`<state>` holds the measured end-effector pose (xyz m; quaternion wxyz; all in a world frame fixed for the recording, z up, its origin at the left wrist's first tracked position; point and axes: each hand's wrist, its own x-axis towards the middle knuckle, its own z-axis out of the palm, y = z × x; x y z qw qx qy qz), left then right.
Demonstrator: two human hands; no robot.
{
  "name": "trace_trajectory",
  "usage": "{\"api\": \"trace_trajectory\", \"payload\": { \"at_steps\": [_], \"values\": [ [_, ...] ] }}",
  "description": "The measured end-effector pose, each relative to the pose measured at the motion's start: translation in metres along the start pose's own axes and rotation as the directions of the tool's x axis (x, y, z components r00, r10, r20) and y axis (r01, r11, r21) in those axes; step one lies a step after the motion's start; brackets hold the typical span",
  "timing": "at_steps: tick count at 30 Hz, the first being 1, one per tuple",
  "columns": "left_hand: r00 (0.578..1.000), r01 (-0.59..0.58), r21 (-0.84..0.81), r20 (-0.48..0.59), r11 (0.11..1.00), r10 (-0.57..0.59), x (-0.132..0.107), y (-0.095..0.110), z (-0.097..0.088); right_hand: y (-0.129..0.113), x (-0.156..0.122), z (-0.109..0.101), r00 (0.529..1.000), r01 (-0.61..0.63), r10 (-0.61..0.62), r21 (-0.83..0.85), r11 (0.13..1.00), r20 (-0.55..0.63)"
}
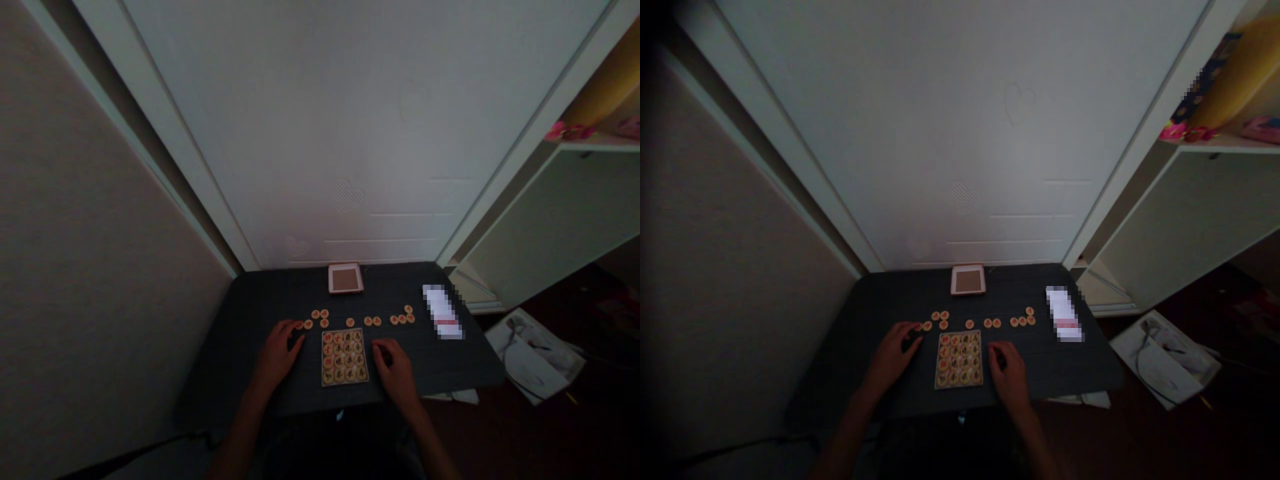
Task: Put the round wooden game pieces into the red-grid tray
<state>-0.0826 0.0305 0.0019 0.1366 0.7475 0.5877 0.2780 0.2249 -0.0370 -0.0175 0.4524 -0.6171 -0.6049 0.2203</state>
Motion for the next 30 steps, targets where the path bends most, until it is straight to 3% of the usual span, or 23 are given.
{"api": "trace_trajectory", "payload": {
  "at_steps": [5,10,17,22,30],
  "values": [
    [0.994,-0.107,-0.033,0.014,0.994,0.107,0.008,0.024,0.0,0.008,0.006,-0.008,0.998,0.053,-0.054,-0.054,0.997,-0.022],
    [0.987,-0.161,-0.066,0.003,0.985,0.162,0.02,0.036,0.003,0.03,0.015,-0.033,0.992,0.06,-0.081,-0.199,0.978,-0.101],
    [0.986,-0.154,-0.036,-0.069,0.987,0.151,0.008,0.009,0.005,0.064,0.044,-0.063,0.975,0.097,-0.167,-0.394,0.914,-0.146],
    [0.99,-0.08,-0.01,-0.115,0.997,0.079,-0.008,-0.006,0.007,0.07,0.069,-0.059,0.982,0.105,-0.168,-0.483,0.869,-0.09],
    [0.99,-0.056,-0.049,-0.13,0.997,0.049,-0.022,-0.003,0.009,0.063,0.099,-0.045,0.988,0.122,-0.152,-0.529,0.84,-0.012]
  ]
}}
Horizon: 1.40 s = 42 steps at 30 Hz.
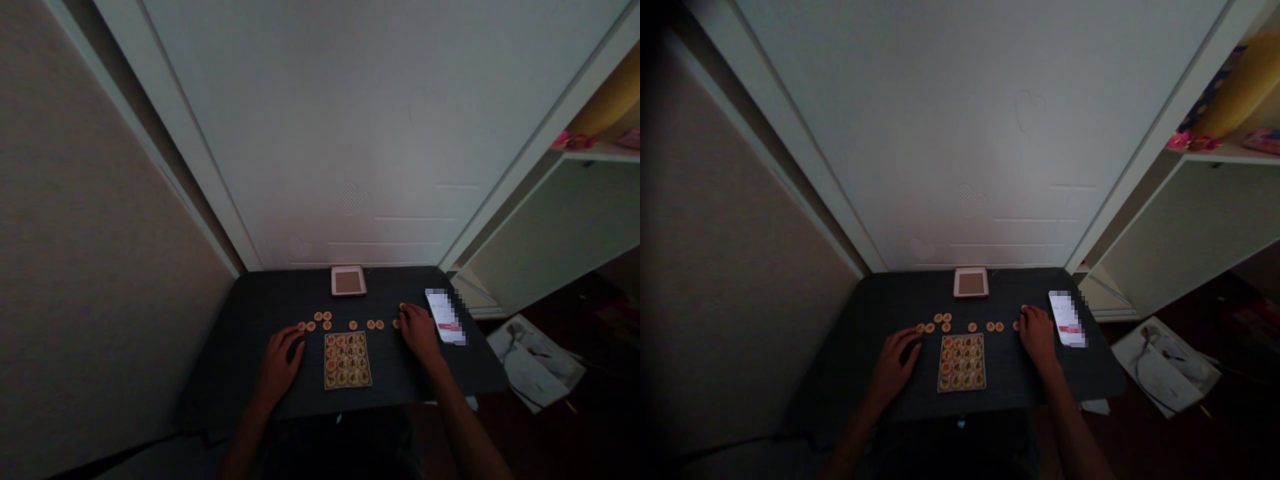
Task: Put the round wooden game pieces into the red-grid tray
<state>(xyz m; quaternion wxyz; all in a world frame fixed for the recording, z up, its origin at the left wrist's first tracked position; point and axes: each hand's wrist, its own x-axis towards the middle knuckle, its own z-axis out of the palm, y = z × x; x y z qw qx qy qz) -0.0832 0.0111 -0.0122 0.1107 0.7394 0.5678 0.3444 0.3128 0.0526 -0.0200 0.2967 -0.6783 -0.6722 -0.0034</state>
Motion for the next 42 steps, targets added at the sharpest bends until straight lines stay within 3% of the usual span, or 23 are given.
{"api": "trace_trajectory", "payload": {
  "at_steps": [11,18,26,32,36,42],
  "values": [
    [0.997,0.044,-0.107,0.061,0.993,-0.038,-0.011,0.01,0.007,-0.031,0.033,0.015,0.997,0.014,-0.017,0.051,0.999,0.073],
    [0.996,0.072,-0.139,0.067,0.988,-0.064,-0.011,0.015,0.003,-0.054,0.037,0.011,0.991,0.046,-0.07,0.201,0.979,0.112],
    [0.996,0.078,-0.188,0.064,0.979,-0.067,-0.003,0.037,-0.003,-0.092,-0.004,-0.011,0.971,0.124,-0.198,0.423,0.897,0.134],
    [0.988,0.123,-0.262,0.12,0.957,-0.094,-0.001,0.056,-0.005,-0.089,-0.043,-0.026,0.988,0.092,-0.142,0.514,0.853,0.059],
    [0.975,0.161,-0.349,0.202,0.923,-0.093,0.001,0.079,-0.006,-0.097,-0.064,-0.033,0.992,0.042,-0.1,0.554,0.832,0.076],
    [0.964,0.166,-0.456,0.261,0.874,-0.047,0.001,0.103,-0.001,-0.104,-0.081,-0.022,0.996,0.044,-0.08,0.555,0.831,0.041]
  ]
}}
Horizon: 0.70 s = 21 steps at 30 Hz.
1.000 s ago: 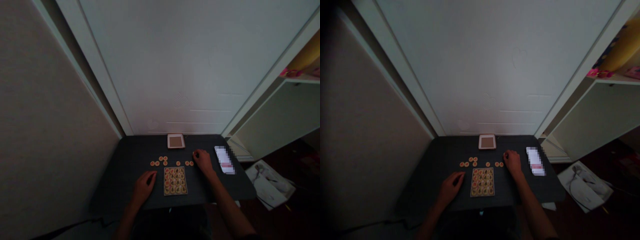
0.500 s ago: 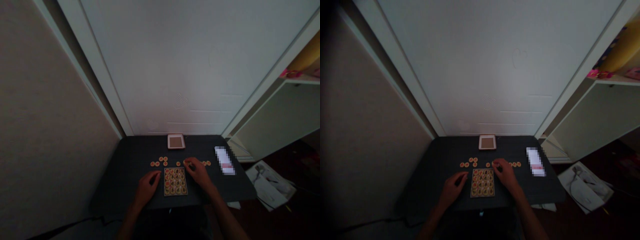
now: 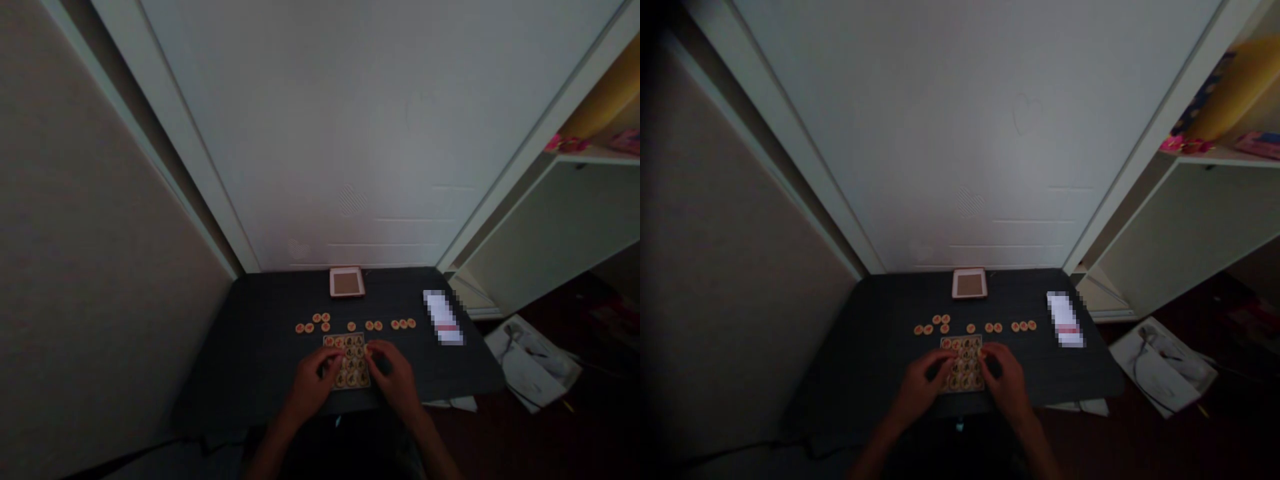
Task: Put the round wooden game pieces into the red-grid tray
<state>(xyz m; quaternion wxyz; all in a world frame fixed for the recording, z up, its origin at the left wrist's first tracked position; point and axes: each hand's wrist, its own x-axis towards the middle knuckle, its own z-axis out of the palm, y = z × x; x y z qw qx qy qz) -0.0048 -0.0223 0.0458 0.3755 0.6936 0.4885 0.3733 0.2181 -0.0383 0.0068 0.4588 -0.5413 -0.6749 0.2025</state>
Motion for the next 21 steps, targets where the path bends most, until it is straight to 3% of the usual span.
{"api": "trace_trajectory", "payload": {
  "at_steps": [10,16,21],
  "values": [
    [0.999,0.027,0.029,-0.031,0.999,-0.026,-0.004,-0.006,-0.005,0.046,-0.01,-0.008,0.999,-0.032,0.028,-0.272,0.962,-0.019],
    [0.998,0.051,0.018,-0.033,0.999,-0.051,-0.003,-0.003,-0.003,0.047,-0.011,-0.011,0.999,-0.037,0.037,-0.261,0.965,-0.005],
    [0.995,0.101,-0.038,0.012,0.994,-0.101,-0.002,0.007,0.001,0.029,-0.008,-0.015,0.999,-0.029,0.025,-0.19,0.981,-0.02]
  ]
}}
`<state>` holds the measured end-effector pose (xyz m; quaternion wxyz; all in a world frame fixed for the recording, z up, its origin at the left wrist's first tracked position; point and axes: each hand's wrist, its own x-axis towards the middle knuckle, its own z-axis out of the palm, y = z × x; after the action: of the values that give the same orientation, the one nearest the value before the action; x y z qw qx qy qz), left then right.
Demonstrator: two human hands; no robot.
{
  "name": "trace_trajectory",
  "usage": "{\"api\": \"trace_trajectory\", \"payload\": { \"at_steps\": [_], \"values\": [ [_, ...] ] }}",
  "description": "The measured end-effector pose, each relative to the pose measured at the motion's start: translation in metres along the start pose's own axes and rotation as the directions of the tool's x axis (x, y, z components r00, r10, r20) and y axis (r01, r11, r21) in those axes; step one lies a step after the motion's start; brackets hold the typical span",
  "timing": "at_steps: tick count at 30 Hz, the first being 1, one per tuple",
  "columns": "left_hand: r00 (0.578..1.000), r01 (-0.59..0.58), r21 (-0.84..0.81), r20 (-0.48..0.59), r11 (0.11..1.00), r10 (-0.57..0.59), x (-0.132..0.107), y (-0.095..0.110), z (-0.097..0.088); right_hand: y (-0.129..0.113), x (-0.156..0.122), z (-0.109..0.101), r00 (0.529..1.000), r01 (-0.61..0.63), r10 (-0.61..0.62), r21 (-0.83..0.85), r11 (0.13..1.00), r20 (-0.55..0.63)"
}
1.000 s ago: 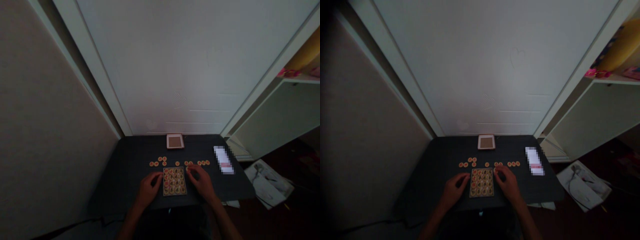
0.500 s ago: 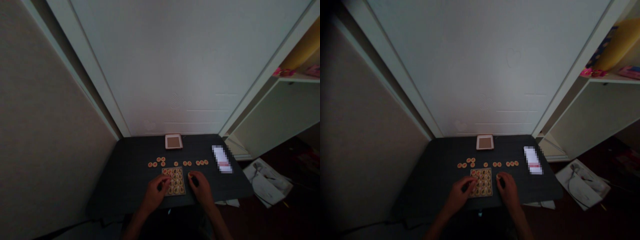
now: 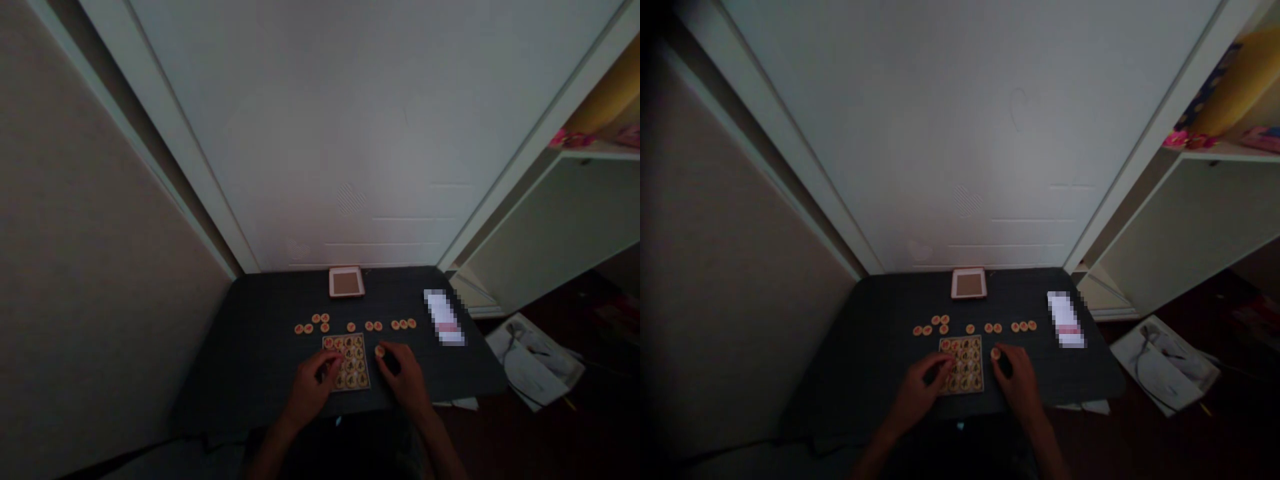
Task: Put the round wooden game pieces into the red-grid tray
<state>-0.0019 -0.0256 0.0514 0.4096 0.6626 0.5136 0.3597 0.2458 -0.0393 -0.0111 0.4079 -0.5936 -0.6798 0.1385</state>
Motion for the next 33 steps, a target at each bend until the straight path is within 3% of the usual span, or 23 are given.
{"api": "trace_trajectory", "payload": {
  "at_steps": [7,12,19,27,33],
  "values": [
    [0.982,0.171,-0.306,0.132,0.937,-0.136,0.004,0.008,0.012,-0.049,0.001,-0.001,0.987,0.161,-0.161,0.069,0.985,-0.005],
    [0.956,0.267,-0.449,0.235,0.853,-0.176,0.005,0.006,0.015,-0.067,0.001,0.004,0.976,0.215,-0.219,0.113,0.97,0.018],
    [0.941,0.326,-0.471,0.247,0.82,-0.232,0.005,0.008,0.016,-0.075,0.001,0.005,0.988,0.118,-0.132,0.169,0.979,0.075],
    [0.951,0.309,-0.493,0.178,0.813,-0.254,0.005,-0.001,0.013,-0.076,0.001,-0.002,0.995,-0.092,0.072,0.321,0.943,0.072],
    [0.969,0.245,-0.48,0.135,0.842,-0.205,0.005,0.0,0.015,-0.078,0.004,0.001,0.986,-0.145,0.103,0.39,0.909,0.128]
  ]
}}
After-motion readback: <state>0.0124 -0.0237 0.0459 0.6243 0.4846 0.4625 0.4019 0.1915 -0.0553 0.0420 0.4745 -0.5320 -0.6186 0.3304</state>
